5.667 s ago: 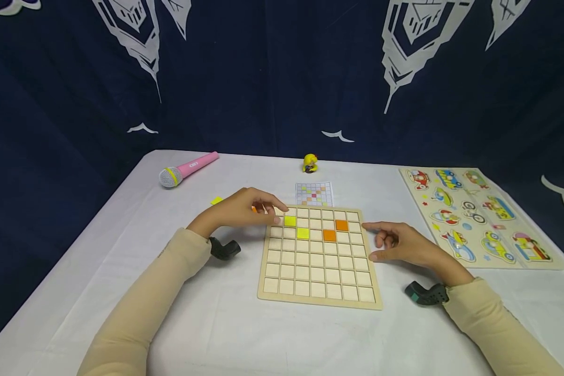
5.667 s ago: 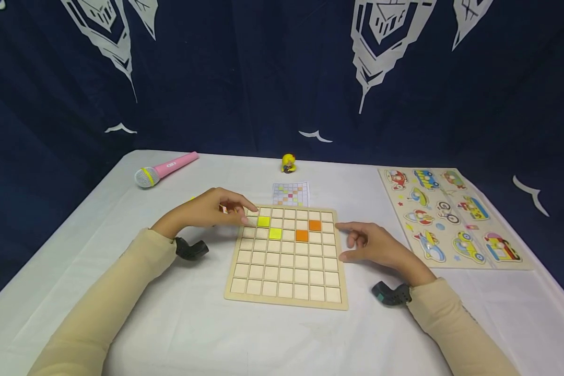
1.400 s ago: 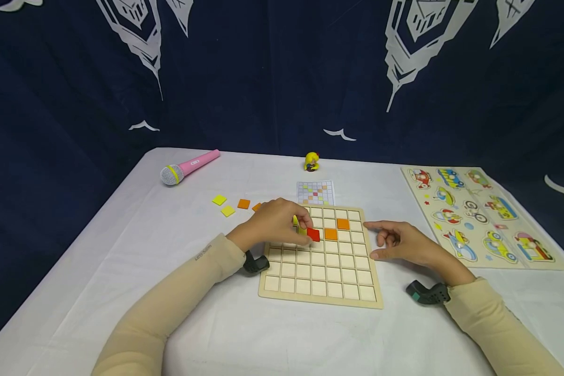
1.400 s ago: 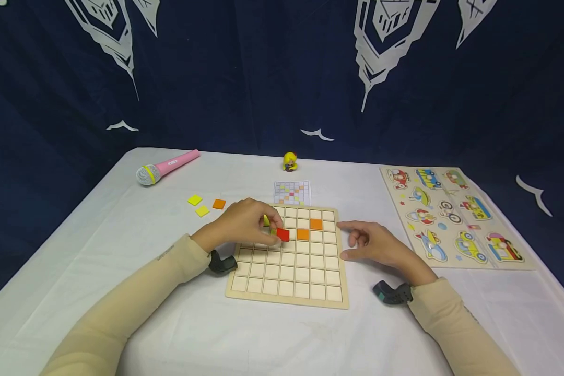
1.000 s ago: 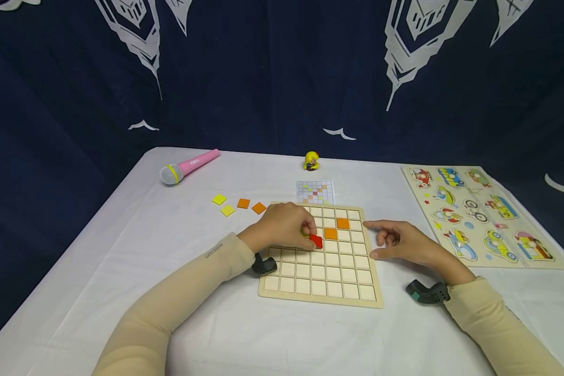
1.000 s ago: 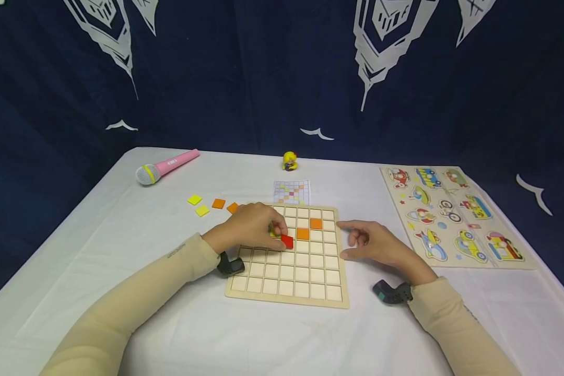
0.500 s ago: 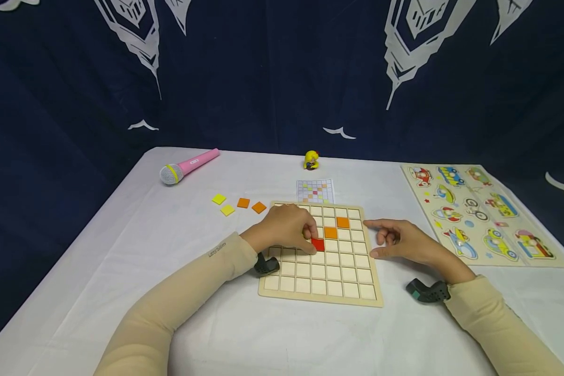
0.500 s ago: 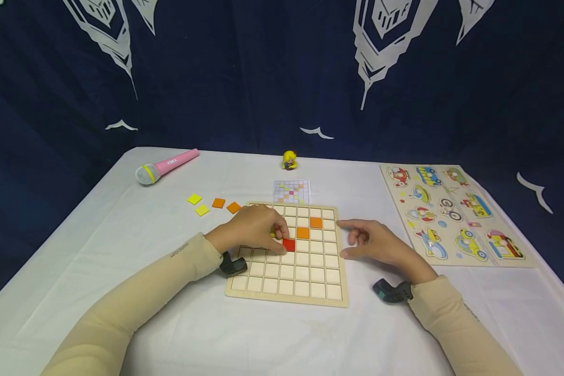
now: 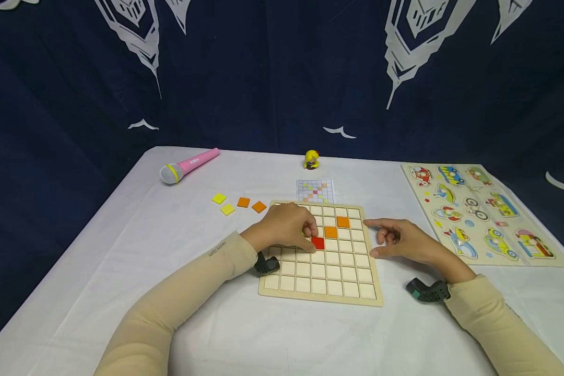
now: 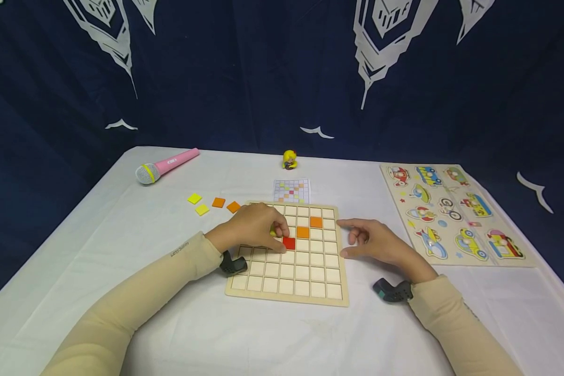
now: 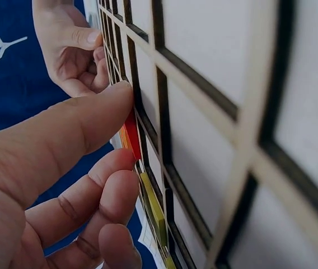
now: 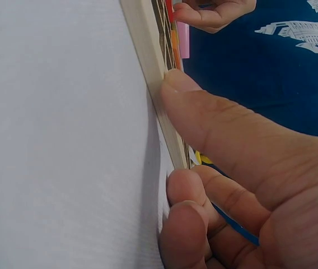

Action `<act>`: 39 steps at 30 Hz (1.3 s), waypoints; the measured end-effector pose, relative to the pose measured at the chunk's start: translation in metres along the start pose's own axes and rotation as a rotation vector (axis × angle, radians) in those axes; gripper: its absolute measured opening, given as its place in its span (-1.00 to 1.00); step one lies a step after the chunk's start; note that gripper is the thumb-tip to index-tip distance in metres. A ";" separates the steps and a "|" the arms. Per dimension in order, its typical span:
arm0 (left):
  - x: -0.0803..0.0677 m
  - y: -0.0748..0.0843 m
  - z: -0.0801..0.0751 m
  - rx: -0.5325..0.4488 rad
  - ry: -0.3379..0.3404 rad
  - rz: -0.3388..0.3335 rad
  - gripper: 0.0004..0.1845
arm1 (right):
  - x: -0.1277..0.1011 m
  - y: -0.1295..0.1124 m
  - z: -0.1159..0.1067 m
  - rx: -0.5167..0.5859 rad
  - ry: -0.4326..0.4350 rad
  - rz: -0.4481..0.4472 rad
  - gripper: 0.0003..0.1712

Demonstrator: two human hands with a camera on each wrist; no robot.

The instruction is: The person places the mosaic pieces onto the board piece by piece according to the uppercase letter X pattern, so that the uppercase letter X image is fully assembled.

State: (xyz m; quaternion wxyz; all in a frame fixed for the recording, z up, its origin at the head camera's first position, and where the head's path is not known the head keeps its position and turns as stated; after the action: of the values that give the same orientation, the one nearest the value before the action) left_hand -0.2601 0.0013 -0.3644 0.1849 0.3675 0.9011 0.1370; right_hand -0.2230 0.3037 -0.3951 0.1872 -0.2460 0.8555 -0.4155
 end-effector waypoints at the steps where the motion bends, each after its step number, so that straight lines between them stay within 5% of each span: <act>1: 0.000 0.000 0.000 0.001 0.000 0.001 -0.76 | 0.000 0.000 0.000 0.002 0.000 0.001 -0.19; 19: -0.006 -0.005 -0.001 -0.021 -0.003 -0.024 -0.77 | 0.000 -0.002 0.000 -0.008 0.000 -0.003 -0.19; 39: -0.048 -0.053 -0.018 -0.262 -0.022 0.116 -0.62 | 0.000 0.000 0.000 -0.007 0.000 -0.021 -0.19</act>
State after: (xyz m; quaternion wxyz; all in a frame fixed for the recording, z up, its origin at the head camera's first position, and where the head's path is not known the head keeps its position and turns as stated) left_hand -0.2687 -0.0714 -0.3578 0.2329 0.3930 0.8507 0.2601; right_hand -0.2227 0.3040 -0.3954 0.1819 -0.2555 0.8543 -0.4146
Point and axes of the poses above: each hand's wrist, its own x-axis towards the middle knuckle, its own z-axis out of the palm, y = z × x, the point moved 2 cm from there along x, towards the middle knuckle, and after that the axes turned 11 degrees about -y, right-handed, at the moved point
